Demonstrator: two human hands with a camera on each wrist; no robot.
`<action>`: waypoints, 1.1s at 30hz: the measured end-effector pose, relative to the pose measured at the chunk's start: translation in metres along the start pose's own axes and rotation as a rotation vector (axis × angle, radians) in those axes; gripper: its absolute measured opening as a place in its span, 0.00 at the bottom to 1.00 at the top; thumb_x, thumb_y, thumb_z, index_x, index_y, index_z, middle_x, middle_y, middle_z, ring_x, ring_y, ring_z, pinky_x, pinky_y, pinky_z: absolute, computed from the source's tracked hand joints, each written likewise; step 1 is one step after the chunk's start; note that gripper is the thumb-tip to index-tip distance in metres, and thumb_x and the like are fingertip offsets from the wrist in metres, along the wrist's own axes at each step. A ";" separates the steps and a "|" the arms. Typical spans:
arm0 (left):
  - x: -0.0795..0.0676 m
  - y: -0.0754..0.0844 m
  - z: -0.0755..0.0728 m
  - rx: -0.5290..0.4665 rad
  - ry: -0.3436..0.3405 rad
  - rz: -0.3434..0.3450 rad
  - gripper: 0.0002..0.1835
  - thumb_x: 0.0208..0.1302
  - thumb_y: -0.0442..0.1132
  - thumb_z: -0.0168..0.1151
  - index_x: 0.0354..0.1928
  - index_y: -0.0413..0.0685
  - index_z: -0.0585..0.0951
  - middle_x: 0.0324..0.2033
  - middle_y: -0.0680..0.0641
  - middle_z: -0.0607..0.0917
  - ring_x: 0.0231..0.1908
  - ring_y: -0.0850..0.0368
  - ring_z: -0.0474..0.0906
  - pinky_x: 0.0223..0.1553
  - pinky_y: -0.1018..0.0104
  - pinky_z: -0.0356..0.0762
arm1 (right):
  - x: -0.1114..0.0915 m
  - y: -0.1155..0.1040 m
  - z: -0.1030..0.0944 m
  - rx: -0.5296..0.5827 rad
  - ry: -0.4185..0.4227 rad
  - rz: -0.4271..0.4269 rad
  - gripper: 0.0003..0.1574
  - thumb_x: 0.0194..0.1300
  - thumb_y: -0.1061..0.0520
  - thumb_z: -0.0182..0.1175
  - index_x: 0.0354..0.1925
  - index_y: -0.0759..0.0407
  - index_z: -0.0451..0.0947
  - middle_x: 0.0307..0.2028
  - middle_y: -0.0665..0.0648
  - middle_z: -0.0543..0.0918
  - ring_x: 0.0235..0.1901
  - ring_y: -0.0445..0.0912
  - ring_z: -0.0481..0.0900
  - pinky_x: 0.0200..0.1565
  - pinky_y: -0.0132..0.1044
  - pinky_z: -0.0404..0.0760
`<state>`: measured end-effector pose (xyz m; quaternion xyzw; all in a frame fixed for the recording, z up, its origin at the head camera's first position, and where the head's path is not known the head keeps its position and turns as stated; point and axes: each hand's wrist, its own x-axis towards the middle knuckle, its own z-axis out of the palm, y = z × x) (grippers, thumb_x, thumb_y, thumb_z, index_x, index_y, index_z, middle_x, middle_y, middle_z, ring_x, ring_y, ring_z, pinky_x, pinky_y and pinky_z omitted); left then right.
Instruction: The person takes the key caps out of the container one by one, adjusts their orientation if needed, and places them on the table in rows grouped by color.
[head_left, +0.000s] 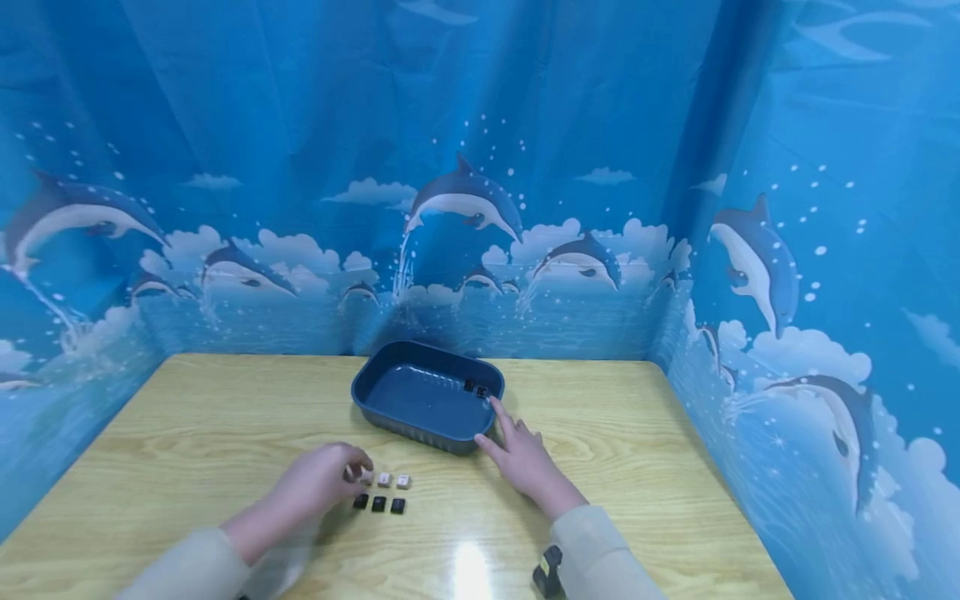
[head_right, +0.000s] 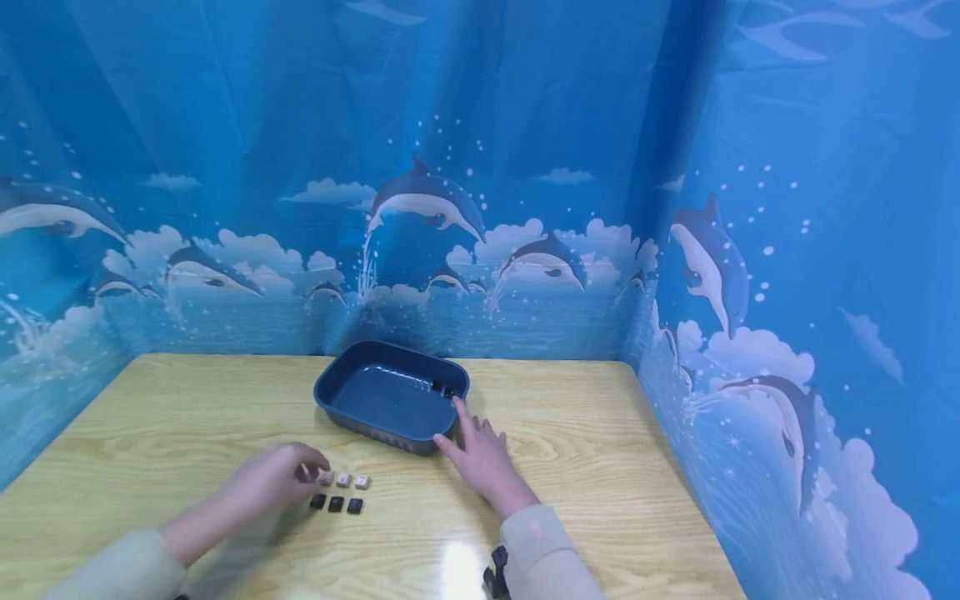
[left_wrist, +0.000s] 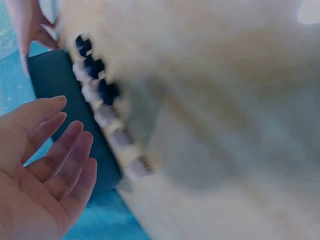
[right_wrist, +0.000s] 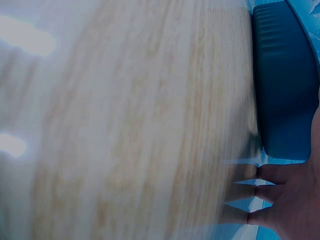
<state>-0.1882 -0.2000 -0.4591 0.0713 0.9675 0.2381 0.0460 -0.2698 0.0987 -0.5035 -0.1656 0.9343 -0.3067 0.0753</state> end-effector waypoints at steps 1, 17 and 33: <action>0.003 0.003 -0.004 0.009 -0.003 0.013 0.11 0.48 0.34 0.75 0.35 0.48 0.85 0.26 0.56 0.82 0.27 0.62 0.76 0.30 0.64 0.78 | 0.000 0.000 0.000 0.003 0.002 0.001 0.47 0.71 0.30 0.44 0.78 0.40 0.38 0.70 0.63 0.61 0.69 0.69 0.53 0.66 0.68 0.41; 0.073 0.053 -0.032 0.160 -0.082 0.174 0.14 0.54 0.39 0.74 0.44 0.48 0.86 0.36 0.53 0.86 0.37 0.58 0.81 0.39 0.59 0.80 | 0.001 0.004 0.001 0.025 0.000 -0.010 0.47 0.71 0.30 0.45 0.78 0.40 0.38 0.70 0.62 0.62 0.69 0.69 0.53 0.66 0.68 0.39; 0.154 0.085 -0.019 0.070 -0.264 0.092 0.16 0.60 0.39 0.69 0.51 0.46 0.84 0.43 0.49 0.85 0.40 0.57 0.81 0.42 0.61 0.81 | 0.004 0.006 0.001 0.023 -0.014 -0.005 0.47 0.70 0.30 0.45 0.78 0.41 0.40 0.70 0.63 0.63 0.68 0.70 0.54 0.65 0.70 0.41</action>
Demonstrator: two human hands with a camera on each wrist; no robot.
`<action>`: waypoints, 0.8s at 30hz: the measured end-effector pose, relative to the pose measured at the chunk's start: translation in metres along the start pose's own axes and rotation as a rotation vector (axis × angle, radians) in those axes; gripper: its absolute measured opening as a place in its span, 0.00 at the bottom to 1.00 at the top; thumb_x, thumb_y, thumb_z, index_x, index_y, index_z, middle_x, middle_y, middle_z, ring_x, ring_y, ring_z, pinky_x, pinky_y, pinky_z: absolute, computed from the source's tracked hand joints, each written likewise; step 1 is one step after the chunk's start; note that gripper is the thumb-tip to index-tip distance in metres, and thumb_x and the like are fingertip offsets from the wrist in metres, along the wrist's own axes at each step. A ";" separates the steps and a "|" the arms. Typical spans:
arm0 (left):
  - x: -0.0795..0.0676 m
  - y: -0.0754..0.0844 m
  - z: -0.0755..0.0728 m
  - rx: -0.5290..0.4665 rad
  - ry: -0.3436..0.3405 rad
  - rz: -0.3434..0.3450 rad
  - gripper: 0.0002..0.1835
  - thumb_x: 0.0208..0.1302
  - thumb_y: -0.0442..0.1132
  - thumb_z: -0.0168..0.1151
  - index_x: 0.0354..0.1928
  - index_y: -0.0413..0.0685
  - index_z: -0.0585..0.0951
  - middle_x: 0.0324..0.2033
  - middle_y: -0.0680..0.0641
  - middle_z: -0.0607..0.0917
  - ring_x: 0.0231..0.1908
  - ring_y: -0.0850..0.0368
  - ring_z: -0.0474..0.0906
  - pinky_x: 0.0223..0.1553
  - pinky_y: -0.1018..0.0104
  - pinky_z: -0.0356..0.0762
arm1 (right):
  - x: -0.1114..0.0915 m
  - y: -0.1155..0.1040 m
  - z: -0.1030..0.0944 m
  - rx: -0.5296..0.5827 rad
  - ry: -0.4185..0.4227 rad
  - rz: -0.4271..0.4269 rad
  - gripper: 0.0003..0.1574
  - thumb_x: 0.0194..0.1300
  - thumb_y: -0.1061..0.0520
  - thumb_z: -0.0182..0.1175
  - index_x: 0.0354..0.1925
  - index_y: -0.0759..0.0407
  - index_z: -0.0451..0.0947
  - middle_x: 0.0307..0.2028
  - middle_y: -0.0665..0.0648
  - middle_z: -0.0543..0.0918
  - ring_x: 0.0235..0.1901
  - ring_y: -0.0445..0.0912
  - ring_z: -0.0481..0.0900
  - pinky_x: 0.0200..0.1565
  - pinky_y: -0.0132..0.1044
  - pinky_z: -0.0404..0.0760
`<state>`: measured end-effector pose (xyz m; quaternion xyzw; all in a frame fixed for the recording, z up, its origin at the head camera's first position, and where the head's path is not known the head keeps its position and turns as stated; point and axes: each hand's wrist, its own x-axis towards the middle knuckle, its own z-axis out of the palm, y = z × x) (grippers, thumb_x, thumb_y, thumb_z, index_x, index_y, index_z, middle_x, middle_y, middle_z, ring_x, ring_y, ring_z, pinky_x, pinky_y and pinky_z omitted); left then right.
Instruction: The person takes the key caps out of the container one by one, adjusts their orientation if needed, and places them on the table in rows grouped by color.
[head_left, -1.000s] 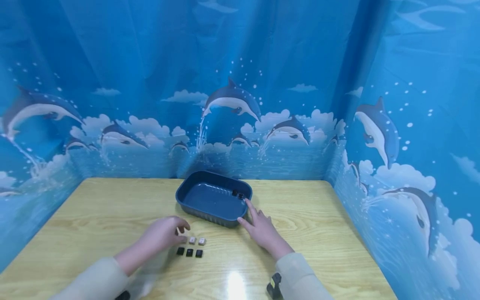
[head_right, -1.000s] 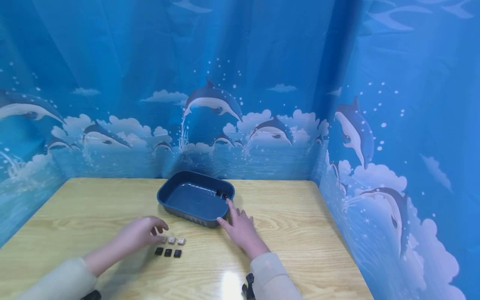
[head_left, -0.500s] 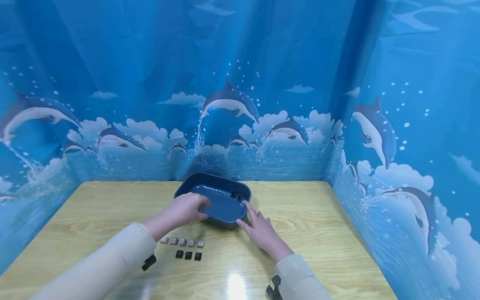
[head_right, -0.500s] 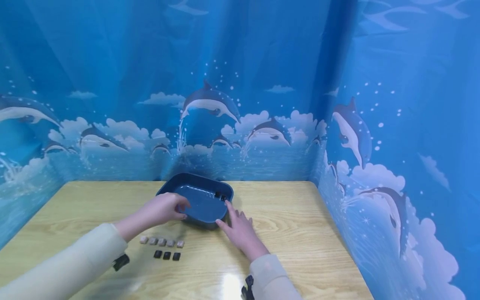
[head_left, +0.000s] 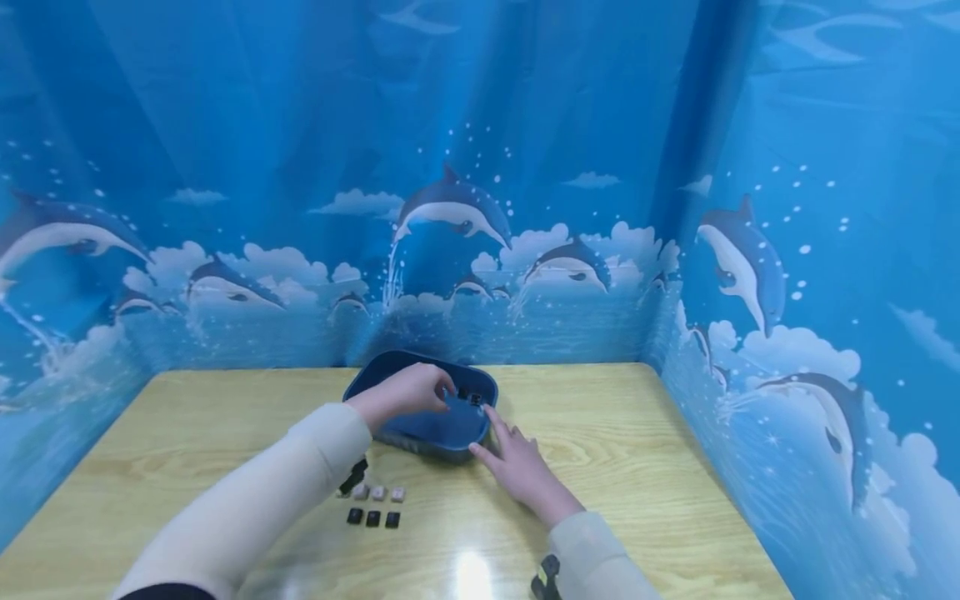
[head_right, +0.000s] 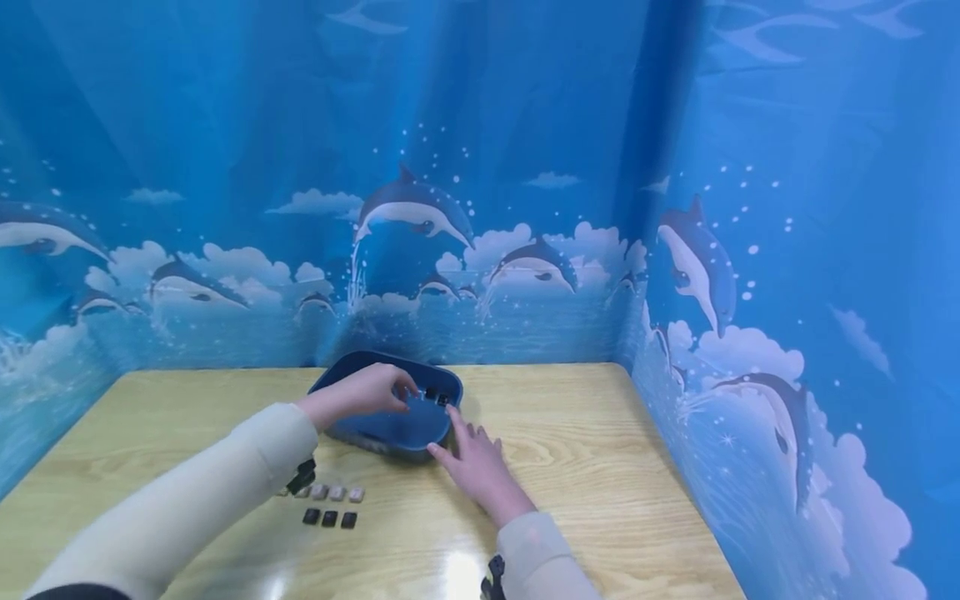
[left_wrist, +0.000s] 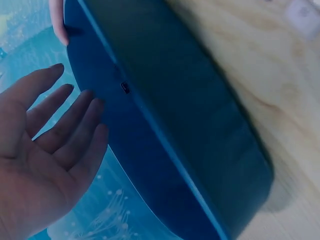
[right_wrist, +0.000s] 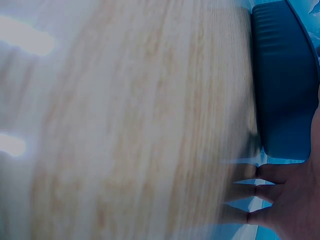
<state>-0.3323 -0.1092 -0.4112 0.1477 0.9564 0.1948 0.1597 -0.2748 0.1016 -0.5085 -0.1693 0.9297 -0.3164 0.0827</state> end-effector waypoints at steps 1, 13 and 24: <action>0.006 0.001 0.001 0.001 -0.009 -0.003 0.17 0.61 0.39 0.69 0.52 0.46 0.84 0.43 0.49 0.85 0.41 0.57 0.81 0.43 0.61 0.81 | 0.000 0.000 0.000 0.002 0.003 0.000 0.47 0.70 0.30 0.45 0.78 0.41 0.40 0.69 0.63 0.63 0.68 0.69 0.54 0.65 0.70 0.40; 0.054 0.003 0.004 -0.011 -0.177 -0.065 0.15 0.68 0.42 0.61 0.55 0.51 0.83 0.54 0.46 0.81 0.55 0.47 0.76 0.56 0.50 0.74 | -0.001 0.000 0.000 0.011 -0.014 0.010 0.46 0.71 0.30 0.44 0.78 0.38 0.39 0.70 0.63 0.62 0.69 0.68 0.52 0.66 0.69 0.39; 0.071 0.008 0.013 0.058 -0.275 -0.202 0.19 0.71 0.45 0.58 0.61 0.52 0.78 0.59 0.45 0.78 0.62 0.46 0.70 0.63 0.48 0.65 | -0.001 0.000 -0.002 0.014 -0.036 0.019 0.46 0.71 0.29 0.44 0.78 0.39 0.39 0.70 0.64 0.62 0.70 0.66 0.52 0.66 0.68 0.40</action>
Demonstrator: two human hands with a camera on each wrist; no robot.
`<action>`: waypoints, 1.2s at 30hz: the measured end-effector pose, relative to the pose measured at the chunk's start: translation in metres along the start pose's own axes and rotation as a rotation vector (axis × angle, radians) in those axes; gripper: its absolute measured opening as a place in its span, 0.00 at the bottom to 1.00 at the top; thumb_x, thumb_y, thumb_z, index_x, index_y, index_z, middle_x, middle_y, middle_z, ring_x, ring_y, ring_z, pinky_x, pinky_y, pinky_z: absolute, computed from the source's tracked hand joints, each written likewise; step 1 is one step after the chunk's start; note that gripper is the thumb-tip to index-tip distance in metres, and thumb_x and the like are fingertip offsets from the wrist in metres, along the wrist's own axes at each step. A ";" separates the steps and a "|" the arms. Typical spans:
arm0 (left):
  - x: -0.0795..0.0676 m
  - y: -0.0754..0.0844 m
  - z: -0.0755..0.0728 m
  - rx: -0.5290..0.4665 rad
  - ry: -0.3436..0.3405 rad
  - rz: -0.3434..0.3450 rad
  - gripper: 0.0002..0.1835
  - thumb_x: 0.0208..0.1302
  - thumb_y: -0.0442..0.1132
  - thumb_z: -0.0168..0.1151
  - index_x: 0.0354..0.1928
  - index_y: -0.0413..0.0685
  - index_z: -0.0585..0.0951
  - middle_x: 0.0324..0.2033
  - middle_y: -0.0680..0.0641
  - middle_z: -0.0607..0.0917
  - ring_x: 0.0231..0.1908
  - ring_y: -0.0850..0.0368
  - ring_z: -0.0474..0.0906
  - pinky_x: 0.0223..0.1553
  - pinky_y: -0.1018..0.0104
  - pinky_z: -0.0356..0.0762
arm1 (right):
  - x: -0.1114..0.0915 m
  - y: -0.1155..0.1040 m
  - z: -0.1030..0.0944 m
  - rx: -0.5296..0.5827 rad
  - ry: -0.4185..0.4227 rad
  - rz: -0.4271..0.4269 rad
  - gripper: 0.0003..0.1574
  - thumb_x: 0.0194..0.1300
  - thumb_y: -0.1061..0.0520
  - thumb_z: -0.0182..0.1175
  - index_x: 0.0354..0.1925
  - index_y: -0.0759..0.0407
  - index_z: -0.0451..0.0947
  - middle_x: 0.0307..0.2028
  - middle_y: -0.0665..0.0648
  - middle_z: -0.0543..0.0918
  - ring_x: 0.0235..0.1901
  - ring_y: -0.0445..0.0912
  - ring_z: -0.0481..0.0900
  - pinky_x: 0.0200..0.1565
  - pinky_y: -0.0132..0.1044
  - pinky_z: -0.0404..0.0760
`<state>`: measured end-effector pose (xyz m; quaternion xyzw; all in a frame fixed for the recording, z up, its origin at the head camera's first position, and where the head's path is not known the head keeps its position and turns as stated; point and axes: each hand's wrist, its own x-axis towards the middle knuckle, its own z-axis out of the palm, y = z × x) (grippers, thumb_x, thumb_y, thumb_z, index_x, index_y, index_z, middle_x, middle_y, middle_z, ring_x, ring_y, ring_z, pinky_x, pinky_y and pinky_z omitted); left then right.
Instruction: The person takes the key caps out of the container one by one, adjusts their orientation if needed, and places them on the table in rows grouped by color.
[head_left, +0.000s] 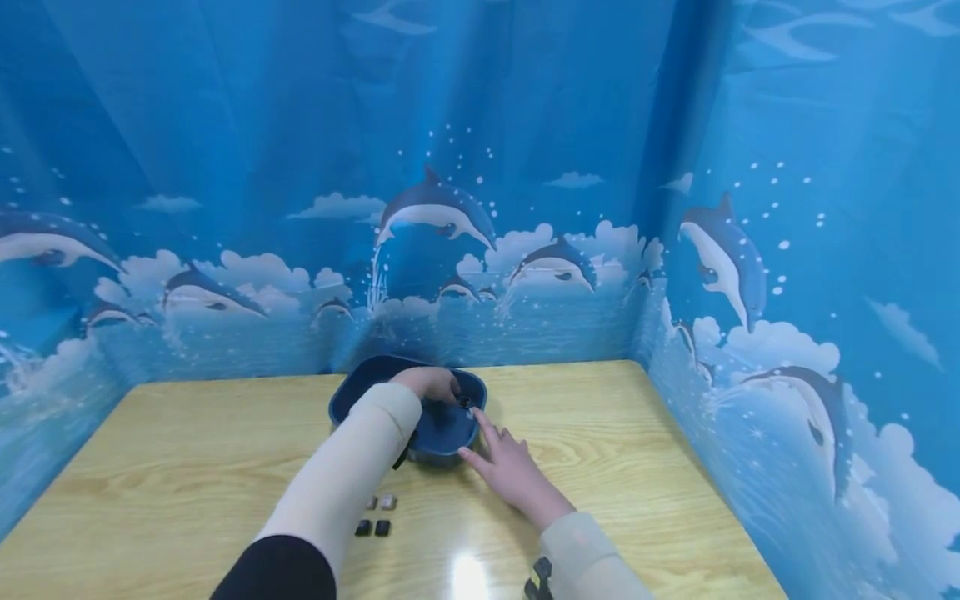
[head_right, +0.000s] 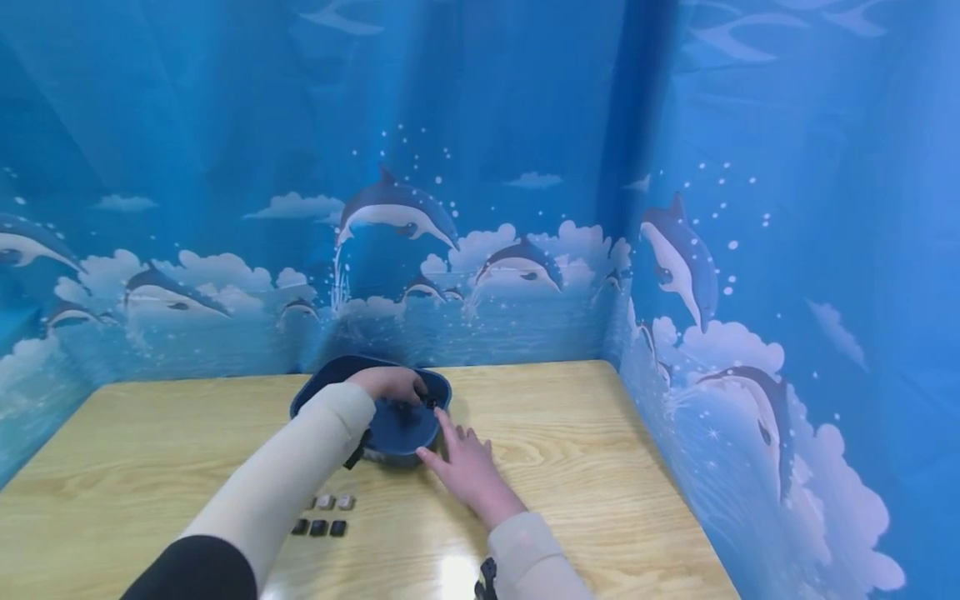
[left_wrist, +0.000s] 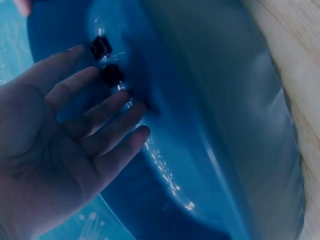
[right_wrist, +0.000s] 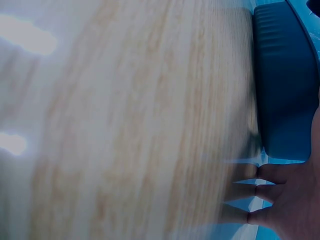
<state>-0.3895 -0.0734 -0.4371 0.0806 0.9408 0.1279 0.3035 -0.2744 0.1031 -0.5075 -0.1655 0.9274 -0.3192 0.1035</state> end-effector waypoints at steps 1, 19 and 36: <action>0.001 0.000 0.000 0.008 0.002 0.000 0.19 0.70 0.45 0.58 0.61 0.51 0.79 0.59 0.45 0.78 0.62 0.46 0.71 0.63 0.49 0.66 | 0.000 -0.001 0.000 -0.003 -0.001 -0.002 0.46 0.71 0.29 0.43 0.78 0.39 0.39 0.70 0.64 0.62 0.70 0.66 0.52 0.66 0.67 0.40; 0.004 -0.008 0.020 0.285 0.075 0.158 0.07 0.61 0.33 0.65 0.28 0.54 0.83 0.25 0.54 0.81 0.27 0.58 0.74 0.37 0.65 0.76 | 0.000 -0.008 -0.001 -0.014 0.012 -0.044 0.46 0.72 0.31 0.44 0.78 0.41 0.41 0.68 0.69 0.63 0.69 0.68 0.54 0.66 0.69 0.43; -0.039 -0.005 0.017 0.098 0.132 0.316 0.12 0.59 0.28 0.65 0.41 0.50 0.88 0.35 0.55 0.85 0.38 0.60 0.81 0.42 0.64 0.80 | 0.000 0.001 0.000 -0.015 0.015 -0.015 0.46 0.71 0.30 0.44 0.78 0.39 0.39 0.70 0.63 0.63 0.70 0.67 0.52 0.66 0.68 0.40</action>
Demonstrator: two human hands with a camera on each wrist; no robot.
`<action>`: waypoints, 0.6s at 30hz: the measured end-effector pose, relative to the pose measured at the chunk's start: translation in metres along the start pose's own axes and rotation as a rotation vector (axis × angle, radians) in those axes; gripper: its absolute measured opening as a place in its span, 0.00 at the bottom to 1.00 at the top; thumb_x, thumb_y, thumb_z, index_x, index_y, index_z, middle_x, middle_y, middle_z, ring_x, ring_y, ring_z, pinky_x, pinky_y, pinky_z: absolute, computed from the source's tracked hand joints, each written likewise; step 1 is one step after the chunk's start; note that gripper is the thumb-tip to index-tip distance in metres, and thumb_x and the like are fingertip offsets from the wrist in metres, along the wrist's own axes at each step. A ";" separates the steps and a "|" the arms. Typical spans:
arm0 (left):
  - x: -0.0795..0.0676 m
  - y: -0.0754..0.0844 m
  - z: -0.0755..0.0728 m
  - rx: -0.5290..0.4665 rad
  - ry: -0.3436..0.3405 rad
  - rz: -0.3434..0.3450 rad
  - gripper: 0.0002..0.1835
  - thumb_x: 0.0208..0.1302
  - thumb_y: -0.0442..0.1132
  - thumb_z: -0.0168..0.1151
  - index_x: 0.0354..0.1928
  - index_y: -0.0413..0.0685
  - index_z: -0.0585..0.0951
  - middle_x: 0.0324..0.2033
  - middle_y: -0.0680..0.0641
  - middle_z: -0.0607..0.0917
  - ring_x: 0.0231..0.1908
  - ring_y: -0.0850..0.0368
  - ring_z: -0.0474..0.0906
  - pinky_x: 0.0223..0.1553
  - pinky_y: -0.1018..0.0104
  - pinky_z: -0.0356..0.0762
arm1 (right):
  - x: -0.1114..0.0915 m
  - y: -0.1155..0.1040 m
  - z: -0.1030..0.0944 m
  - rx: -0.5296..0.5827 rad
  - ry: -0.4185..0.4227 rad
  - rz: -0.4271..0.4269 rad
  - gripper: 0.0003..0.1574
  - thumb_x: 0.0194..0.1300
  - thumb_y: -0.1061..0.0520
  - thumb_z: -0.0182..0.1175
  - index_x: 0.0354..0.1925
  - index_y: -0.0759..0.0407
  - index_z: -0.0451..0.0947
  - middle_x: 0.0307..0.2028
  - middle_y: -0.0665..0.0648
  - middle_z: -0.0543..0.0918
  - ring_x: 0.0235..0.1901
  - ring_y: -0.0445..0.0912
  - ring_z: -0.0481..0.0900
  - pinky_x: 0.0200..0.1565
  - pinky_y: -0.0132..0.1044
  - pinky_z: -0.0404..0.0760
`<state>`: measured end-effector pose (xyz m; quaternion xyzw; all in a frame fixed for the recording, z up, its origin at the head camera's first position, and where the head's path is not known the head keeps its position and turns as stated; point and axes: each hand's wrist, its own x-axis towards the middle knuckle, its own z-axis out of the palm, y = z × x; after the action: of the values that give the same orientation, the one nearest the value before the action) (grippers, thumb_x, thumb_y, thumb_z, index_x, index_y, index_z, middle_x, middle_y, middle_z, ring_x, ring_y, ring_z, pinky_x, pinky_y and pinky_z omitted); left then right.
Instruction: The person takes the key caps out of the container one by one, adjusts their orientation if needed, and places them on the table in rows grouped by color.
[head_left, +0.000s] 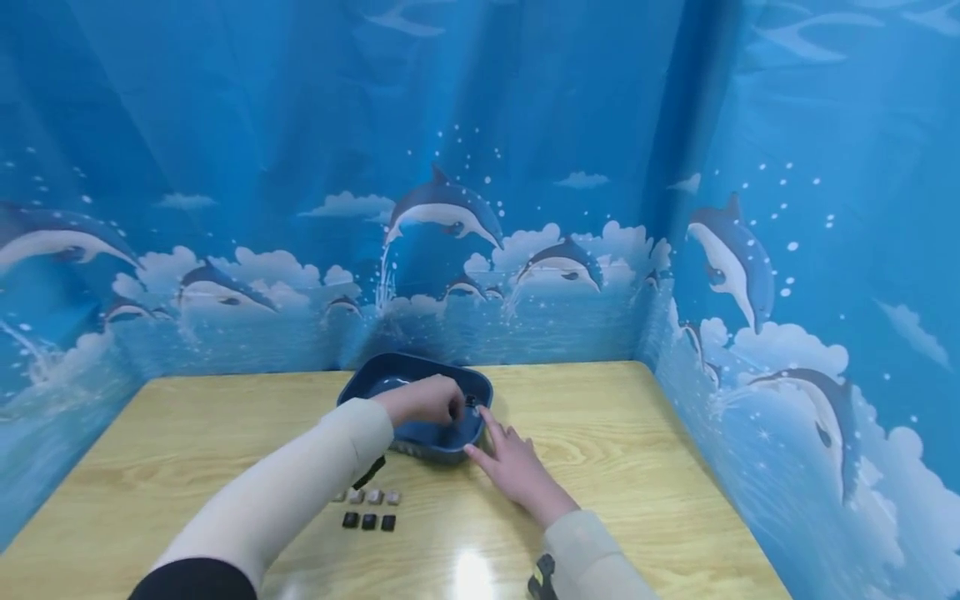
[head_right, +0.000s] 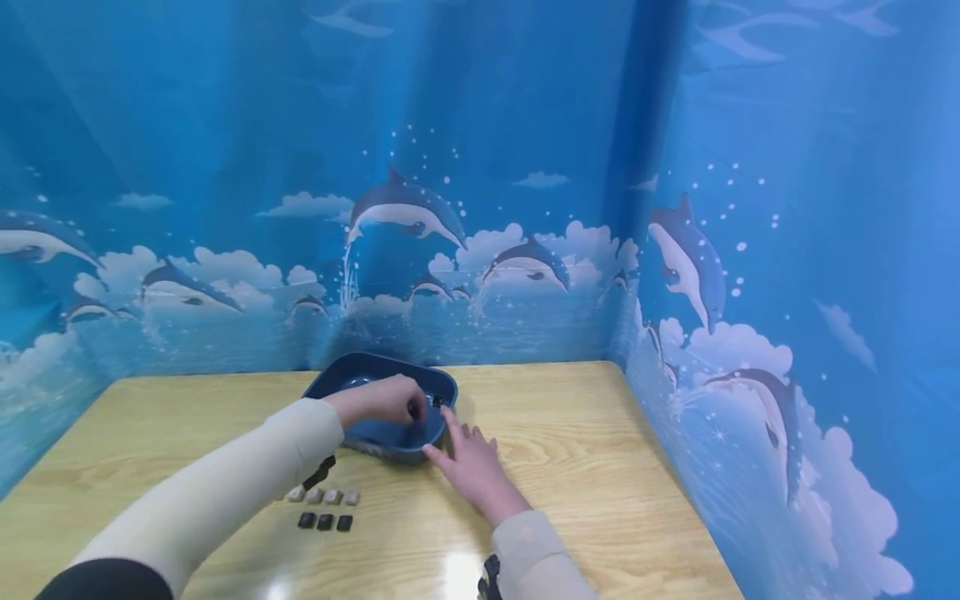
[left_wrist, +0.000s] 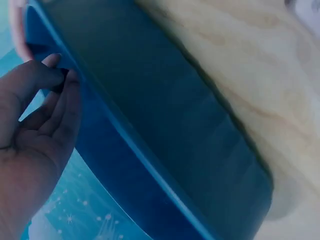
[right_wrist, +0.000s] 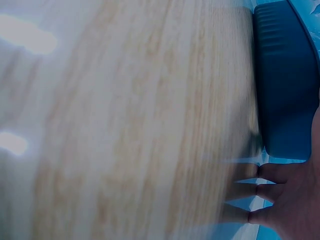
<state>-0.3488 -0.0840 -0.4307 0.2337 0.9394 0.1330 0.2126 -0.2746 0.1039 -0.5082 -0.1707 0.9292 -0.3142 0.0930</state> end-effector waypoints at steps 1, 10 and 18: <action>-0.004 0.000 0.000 -0.032 0.021 0.004 0.12 0.58 0.27 0.65 0.41 0.50 0.88 0.35 0.56 0.85 0.38 0.60 0.80 0.42 0.64 0.80 | 0.000 0.000 0.000 0.001 0.000 0.002 0.46 0.71 0.30 0.44 0.78 0.39 0.39 0.70 0.63 0.63 0.70 0.67 0.52 0.66 0.68 0.40; -0.040 0.006 0.000 -0.268 0.213 0.009 0.14 0.57 0.29 0.69 0.44 0.51 0.87 0.42 0.52 0.86 0.38 0.61 0.81 0.39 0.65 0.82 | 0.000 -0.001 0.003 -0.010 0.009 0.012 0.48 0.69 0.27 0.42 0.78 0.39 0.39 0.69 0.63 0.63 0.69 0.67 0.53 0.66 0.69 0.42; -0.083 0.008 0.011 -0.382 0.324 0.063 0.15 0.59 0.33 0.69 0.49 0.51 0.85 0.44 0.53 0.86 0.43 0.58 0.82 0.42 0.63 0.82 | -0.001 -0.002 0.003 -0.015 0.018 0.012 0.47 0.71 0.29 0.44 0.78 0.39 0.39 0.69 0.64 0.63 0.69 0.68 0.53 0.66 0.68 0.41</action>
<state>-0.2739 -0.1163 -0.4096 0.1941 0.9113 0.3505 0.0952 -0.2724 0.1013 -0.5089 -0.1631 0.9334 -0.3081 0.0852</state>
